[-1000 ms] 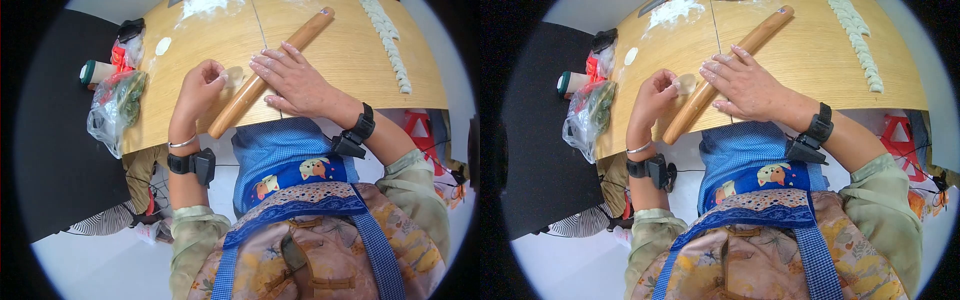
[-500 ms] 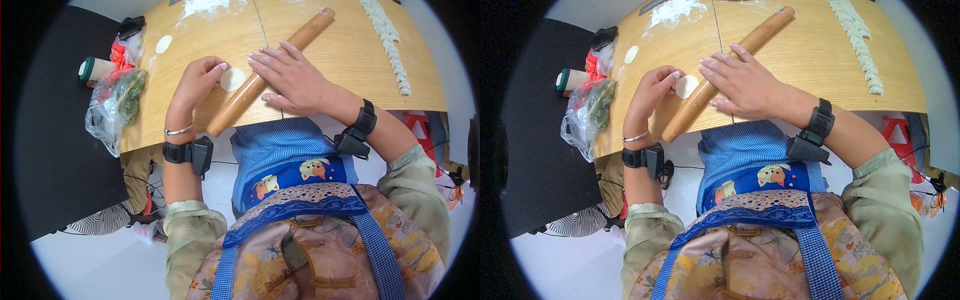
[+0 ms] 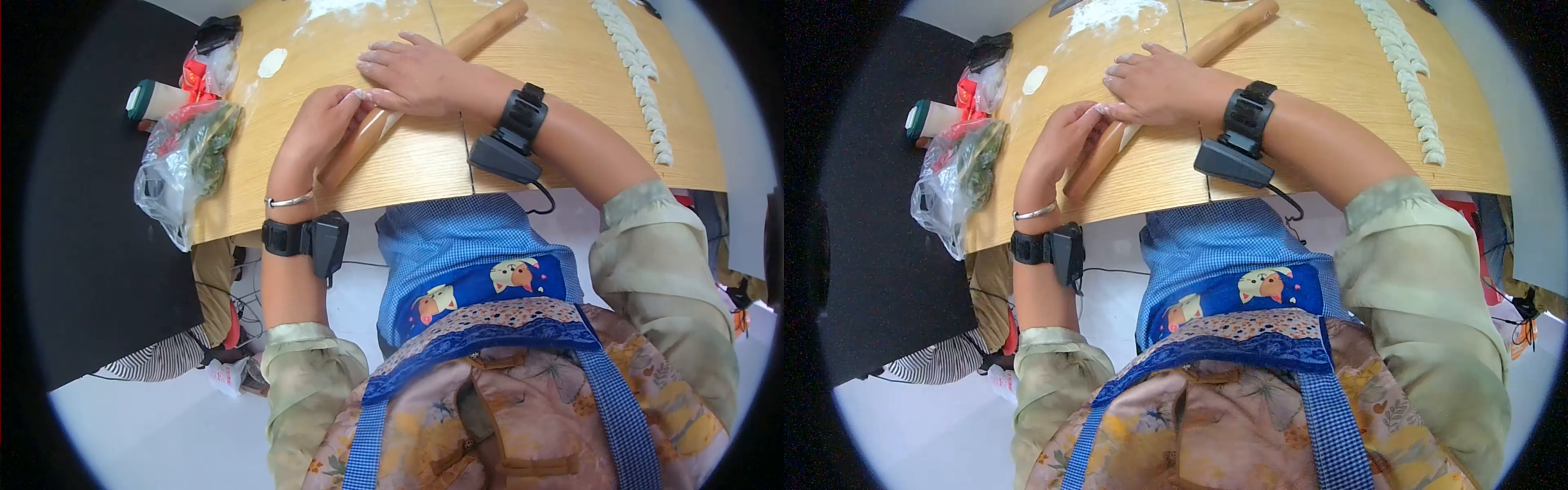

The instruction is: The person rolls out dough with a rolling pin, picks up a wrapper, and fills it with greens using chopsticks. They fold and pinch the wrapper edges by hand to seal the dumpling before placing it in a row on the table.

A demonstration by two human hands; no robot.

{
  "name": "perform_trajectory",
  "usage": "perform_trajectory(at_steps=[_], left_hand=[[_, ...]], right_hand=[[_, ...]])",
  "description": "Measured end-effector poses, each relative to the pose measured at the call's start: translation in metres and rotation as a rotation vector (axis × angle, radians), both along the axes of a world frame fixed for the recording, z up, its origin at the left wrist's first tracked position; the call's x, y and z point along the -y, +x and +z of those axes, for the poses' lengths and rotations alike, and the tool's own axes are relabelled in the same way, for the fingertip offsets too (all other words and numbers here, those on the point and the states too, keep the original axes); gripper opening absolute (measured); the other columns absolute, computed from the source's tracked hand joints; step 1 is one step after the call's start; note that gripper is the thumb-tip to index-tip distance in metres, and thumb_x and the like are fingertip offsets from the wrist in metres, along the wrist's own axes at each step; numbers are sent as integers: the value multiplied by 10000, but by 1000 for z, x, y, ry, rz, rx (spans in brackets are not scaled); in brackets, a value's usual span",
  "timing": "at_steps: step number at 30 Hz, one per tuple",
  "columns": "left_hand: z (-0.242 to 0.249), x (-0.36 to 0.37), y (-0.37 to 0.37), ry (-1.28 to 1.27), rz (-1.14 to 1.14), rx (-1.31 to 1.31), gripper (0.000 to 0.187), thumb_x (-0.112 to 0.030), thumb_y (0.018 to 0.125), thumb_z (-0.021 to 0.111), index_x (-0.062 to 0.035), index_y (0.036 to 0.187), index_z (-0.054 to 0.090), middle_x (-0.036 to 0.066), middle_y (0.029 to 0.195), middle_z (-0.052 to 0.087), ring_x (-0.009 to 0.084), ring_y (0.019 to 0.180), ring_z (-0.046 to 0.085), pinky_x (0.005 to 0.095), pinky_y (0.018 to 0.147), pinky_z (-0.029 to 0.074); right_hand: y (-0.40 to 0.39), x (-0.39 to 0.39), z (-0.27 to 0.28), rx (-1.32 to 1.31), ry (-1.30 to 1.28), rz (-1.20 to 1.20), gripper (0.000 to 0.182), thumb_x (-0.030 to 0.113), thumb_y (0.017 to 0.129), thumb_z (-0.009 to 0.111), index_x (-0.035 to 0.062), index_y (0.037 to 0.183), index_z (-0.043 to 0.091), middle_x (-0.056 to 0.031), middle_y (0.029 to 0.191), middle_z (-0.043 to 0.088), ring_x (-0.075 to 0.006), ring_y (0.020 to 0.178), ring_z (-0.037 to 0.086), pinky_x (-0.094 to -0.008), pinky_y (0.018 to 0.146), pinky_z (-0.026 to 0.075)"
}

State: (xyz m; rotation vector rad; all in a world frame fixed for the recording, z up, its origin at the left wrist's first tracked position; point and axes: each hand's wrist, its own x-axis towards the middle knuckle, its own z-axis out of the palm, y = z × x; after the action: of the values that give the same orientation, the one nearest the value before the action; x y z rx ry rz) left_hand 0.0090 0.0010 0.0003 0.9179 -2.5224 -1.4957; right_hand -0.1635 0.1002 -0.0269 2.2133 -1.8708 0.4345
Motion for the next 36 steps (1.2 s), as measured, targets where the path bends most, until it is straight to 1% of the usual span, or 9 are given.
perform_trajectory(at_steps=[13,15,18,21,26,28,30,34,36], left_hand=[[-8,-13,1,-189,4,-44,289,-238,903,623,44,862,673,71,718,646,130,658,571,270,617,456],[-7,-17,0,-169,16,3,191,-176,916,645,13,888,651,-28,742,559,57,703,508,223,632,426],[-8,-22,2,-253,-31,-68,115,-108,889,649,6,883,631,-27,773,574,52,722,517,222,642,432],[-10,-25,5,-114,21,-136,70,-77,883,632,-12,891,606,-26,821,588,53,758,533,217,678,440],[-19,-30,11,71,-1,-309,81,-71,883,625,-22,940,594,-2,880,616,70,800,567,217,718,463],[-14,-35,14,152,-24,-393,102,-83,881,632,-20,955,601,14,880,634,92,792,589,229,712,482],[-8,-40,20,455,134,-444,142,-99,911,613,-21,1023,575,25,910,633,94,845,609,240,725,513],[-11,-27,16,547,273,-571,181,-126,921,615,-28,1065,566,42,924,643,104,860,628,264,713,545],[-11,-19,21,463,441,-534,209,-125,919,612,-23,1096,566,66,952,658,121,838,640,270,679,556]], right_hand=[[4,-100,-7,-25,-23,8,625,430,978,387,30,1458,353,-166,1484,388,-322,1397,332,-536,1169,173],[5,-107,-8,-16,-41,3,614,410,976,403,29,1456,356,-167,1482,391,-320,1393,339,-528,1175,163],[2,-108,-6,28,-55,25,592,338,945,477,32,1443,382,-164,1466,411,-307,1387,352,-516,1182,156],[-1,-107,-5,23,-56,37,504,206,900,534,36,1370,464,-156,1394,485,-288,1354,403,-526,1174,189],[-7,-105,3,219,-51,6,281,-2,820,559,60,1094,566,-113,1093,611,-284,1160,548,-549,1133,280],[-7,-104,3,228,-70,25,259,-8,809,565,64,1058,565,-112,1040,604,-289,1116,560,-558,1127,283],[-7,-103,4,227,-87,45,238,-15,799,571,68,1022,564,-111,987,596,-293,1073,571,-568,1121,287],[-10,-99,9,230,-77,132,209,4,775,579,58,977,572,-104,943,581,-297,967,593,-610,1075,324],[-13,-96,17,231,-130,184,212,29,789,573,51,999,579,-103,927,582,-287,957,593,-542,1044,379]])
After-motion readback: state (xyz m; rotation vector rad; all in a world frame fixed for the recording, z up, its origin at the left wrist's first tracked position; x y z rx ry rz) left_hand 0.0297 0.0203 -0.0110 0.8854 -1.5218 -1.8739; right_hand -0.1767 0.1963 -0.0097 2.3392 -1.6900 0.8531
